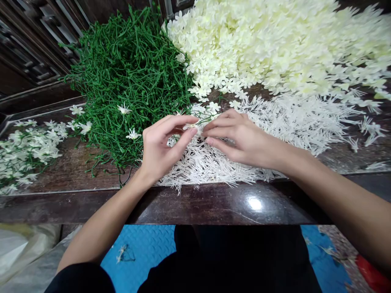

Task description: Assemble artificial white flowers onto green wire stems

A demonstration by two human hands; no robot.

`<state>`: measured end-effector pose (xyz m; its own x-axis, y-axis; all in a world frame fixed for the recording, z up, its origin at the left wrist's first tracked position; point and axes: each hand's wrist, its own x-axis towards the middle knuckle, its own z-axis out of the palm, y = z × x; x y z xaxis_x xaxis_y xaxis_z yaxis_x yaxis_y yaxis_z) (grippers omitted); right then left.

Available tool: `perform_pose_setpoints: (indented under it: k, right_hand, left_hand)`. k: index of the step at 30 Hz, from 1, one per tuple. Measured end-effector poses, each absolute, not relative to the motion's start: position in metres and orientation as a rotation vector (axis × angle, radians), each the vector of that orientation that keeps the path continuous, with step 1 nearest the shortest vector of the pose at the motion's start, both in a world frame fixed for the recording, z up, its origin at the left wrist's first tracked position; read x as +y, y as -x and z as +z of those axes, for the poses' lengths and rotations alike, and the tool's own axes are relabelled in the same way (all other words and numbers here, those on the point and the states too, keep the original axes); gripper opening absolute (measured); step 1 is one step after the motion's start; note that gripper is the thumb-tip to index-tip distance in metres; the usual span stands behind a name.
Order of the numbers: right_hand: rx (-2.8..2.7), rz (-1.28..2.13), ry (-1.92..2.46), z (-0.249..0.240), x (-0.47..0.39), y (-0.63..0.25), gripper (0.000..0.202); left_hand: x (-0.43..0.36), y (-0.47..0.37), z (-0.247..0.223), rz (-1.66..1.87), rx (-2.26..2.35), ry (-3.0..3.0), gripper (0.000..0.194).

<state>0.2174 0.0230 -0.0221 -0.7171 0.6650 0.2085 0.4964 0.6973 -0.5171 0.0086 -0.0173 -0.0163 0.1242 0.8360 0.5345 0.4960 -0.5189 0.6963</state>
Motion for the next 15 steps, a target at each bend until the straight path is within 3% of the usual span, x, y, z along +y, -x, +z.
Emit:
perform_pose_setpoints:
  k: [7,11,15]
  right_hand:
    - [-2.168,0.500,0.954,-0.016,0.024,-0.219,0.012]
    - [-2.087,0.629,1.003,-0.012,0.022,-0.218,0.009]
    - [-1.987,0.732,1.010,-0.010,0.020,-0.216,0.011]
  left_hand:
    - [-0.016,-0.007,-0.017,1.173,1.294,-2.156,0.014]
    - [-0.012,-0.003,-0.020,1.107,1.328,-2.539,0.014]
    - [-0.010,-0.002,-0.023,1.188,1.420,-2.513,0.014]
